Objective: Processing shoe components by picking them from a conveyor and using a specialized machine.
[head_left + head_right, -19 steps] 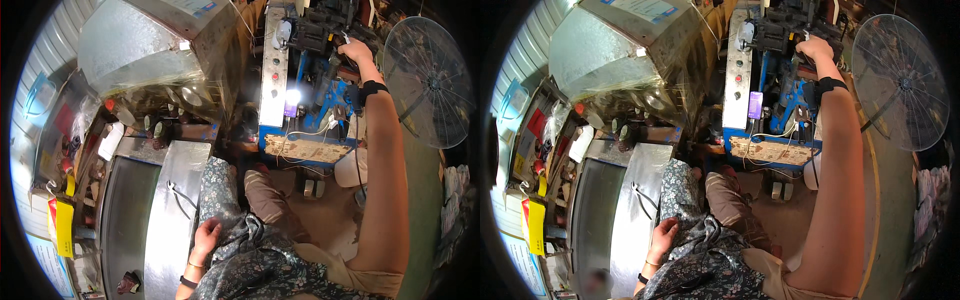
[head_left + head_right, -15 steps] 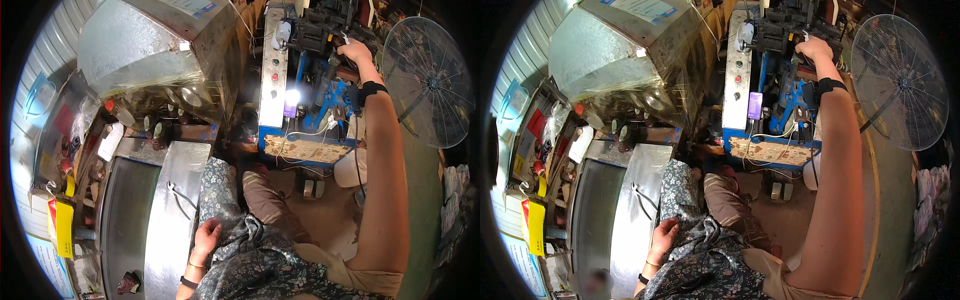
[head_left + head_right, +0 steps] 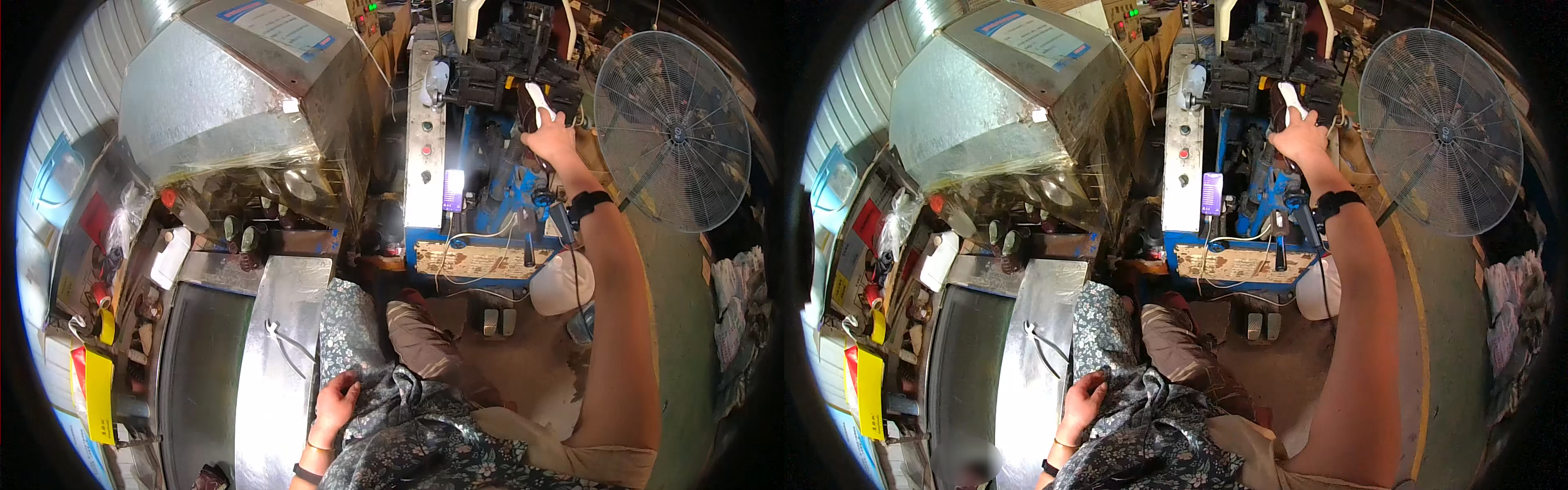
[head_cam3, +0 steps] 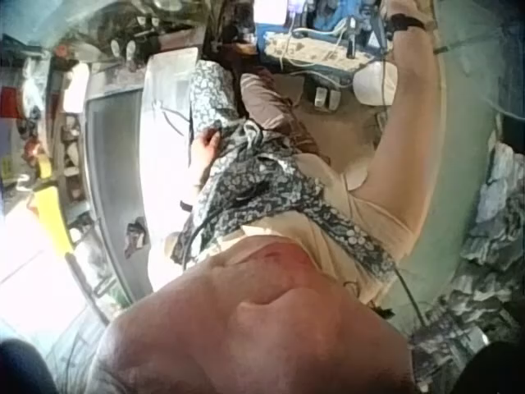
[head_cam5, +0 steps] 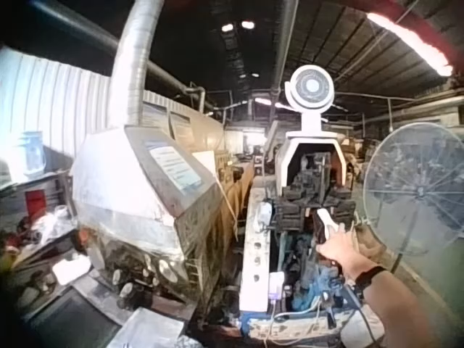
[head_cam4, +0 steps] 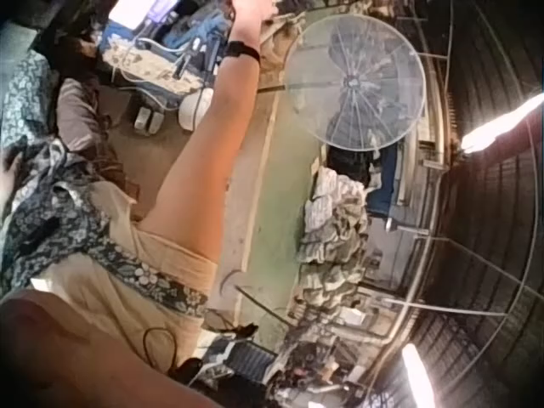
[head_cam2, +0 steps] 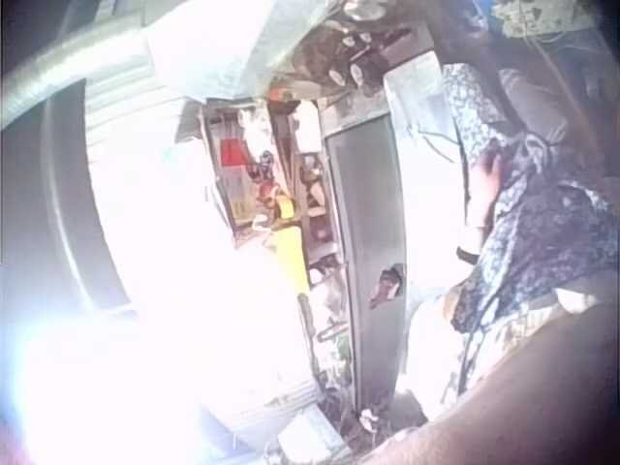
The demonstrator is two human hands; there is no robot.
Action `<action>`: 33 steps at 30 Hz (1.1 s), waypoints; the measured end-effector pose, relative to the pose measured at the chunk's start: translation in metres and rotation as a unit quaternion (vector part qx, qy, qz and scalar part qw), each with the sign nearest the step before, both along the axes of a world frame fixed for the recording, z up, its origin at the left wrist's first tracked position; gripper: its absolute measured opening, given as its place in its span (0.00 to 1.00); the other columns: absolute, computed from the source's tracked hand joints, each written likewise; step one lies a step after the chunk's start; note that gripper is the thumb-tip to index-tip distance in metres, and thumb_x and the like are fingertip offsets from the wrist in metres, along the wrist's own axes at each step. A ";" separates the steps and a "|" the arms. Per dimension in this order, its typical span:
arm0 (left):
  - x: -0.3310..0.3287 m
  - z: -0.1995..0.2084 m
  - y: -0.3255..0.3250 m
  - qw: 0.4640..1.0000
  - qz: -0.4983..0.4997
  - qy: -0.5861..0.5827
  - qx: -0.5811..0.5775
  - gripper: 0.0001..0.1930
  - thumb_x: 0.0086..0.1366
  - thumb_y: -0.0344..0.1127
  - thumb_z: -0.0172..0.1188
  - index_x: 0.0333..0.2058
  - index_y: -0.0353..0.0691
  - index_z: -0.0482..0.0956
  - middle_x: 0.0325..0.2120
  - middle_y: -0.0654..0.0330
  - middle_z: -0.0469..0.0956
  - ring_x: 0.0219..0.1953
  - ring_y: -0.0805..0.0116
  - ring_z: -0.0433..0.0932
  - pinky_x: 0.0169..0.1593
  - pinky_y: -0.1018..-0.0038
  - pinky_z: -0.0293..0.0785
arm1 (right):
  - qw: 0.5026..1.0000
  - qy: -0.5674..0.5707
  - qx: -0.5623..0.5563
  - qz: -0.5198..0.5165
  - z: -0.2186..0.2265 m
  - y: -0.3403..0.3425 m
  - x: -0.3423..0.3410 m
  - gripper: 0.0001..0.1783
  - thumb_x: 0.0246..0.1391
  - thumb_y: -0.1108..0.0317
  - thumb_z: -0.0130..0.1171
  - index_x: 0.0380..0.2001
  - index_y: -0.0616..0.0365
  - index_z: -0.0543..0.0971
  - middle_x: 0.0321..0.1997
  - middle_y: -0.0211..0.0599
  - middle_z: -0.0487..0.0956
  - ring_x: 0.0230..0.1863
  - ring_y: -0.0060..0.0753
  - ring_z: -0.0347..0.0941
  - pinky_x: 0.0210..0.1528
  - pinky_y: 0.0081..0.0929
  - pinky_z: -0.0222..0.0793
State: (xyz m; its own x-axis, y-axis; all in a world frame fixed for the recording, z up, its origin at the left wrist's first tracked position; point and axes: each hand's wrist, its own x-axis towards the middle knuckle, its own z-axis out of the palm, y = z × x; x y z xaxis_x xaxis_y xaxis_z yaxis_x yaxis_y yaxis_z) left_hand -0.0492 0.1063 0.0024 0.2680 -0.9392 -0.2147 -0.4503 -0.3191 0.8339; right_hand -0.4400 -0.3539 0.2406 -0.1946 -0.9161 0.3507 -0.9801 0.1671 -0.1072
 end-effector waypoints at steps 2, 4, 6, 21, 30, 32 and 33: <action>-0.002 0.003 0.004 1.000 0.012 0.004 -0.005 0.17 0.62 0.37 0.61 0.47 0.35 0.77 0.37 0.50 0.82 0.40 0.62 0.82 0.45 0.72 0.76 | 0.999 -0.033 0.008 0.036 -0.003 0.009 -0.006 0.47 0.37 0.50 0.64 0.65 0.45 0.62 0.65 0.58 0.58 0.57 0.69 0.65 0.60 0.45 0.62; -0.005 0.008 0.007 0.999 -0.002 -0.037 -0.017 0.17 0.62 0.37 0.61 0.46 0.35 0.77 0.36 0.50 0.82 0.39 0.60 0.82 0.44 0.71 0.76 | 0.988 -0.112 -0.079 0.068 -0.017 0.022 -0.013 0.49 0.33 0.55 0.66 0.64 0.45 0.64 0.69 0.60 0.53 0.58 0.70 0.63 0.61 0.44 0.62; -0.002 0.001 0.010 0.999 -0.014 -0.003 -0.041 0.17 0.61 0.37 0.62 0.46 0.36 0.77 0.35 0.49 0.82 0.38 0.59 0.83 0.42 0.70 0.77 | 0.977 -0.132 -0.154 0.067 -0.026 0.046 -0.004 0.46 0.31 0.61 0.66 0.62 0.43 0.68 0.73 0.51 0.49 0.57 0.70 0.64 0.60 0.43 0.64; 0.008 0.082 -0.098 0.789 0.086 0.563 -0.231 0.34 0.69 0.62 0.41 0.61 0.39 0.63 0.52 0.56 0.72 0.53 0.66 0.71 0.59 0.68 0.65 | 0.711 -0.287 -0.110 0.632 -0.114 0.299 0.192 0.57 0.42 0.49 0.70 0.69 0.54 0.49 0.72 0.64 0.40 0.72 0.65 0.42 0.67 0.50 0.49; 0.018 0.080 0.007 0.994 -0.025 -0.074 -0.070 0.29 0.66 0.57 0.51 0.51 0.35 0.72 0.39 0.40 0.77 0.41 0.43 0.77 0.45 0.59 0.73 | 0.325 -0.534 0.700 0.346 -0.168 0.315 0.216 0.34 0.56 0.59 0.57 0.62 0.65 0.61 0.55 0.48 0.73 0.51 0.42 0.75 0.52 0.46 0.73; 0.027 0.073 0.025 0.994 -0.046 0.055 -0.083 0.31 0.66 0.49 0.56 0.62 0.38 0.62 0.52 0.45 0.72 0.54 0.52 0.73 0.56 0.64 0.68 | 0.327 -0.576 0.654 0.365 -0.197 0.326 0.201 0.29 0.54 0.65 0.53 0.58 0.68 0.66 0.55 0.47 0.74 0.54 0.44 0.73 0.53 0.48 0.72; 0.037 0.068 0.032 0.989 0.001 0.083 -0.119 0.31 0.65 0.47 0.58 0.62 0.38 0.62 0.54 0.46 0.71 0.56 0.54 0.70 0.58 0.64 0.66 | 0.315 -0.606 0.657 0.321 -0.220 0.324 0.188 0.29 0.53 0.65 0.53 0.57 0.69 0.66 0.54 0.48 0.74 0.55 0.45 0.72 0.54 0.50 0.72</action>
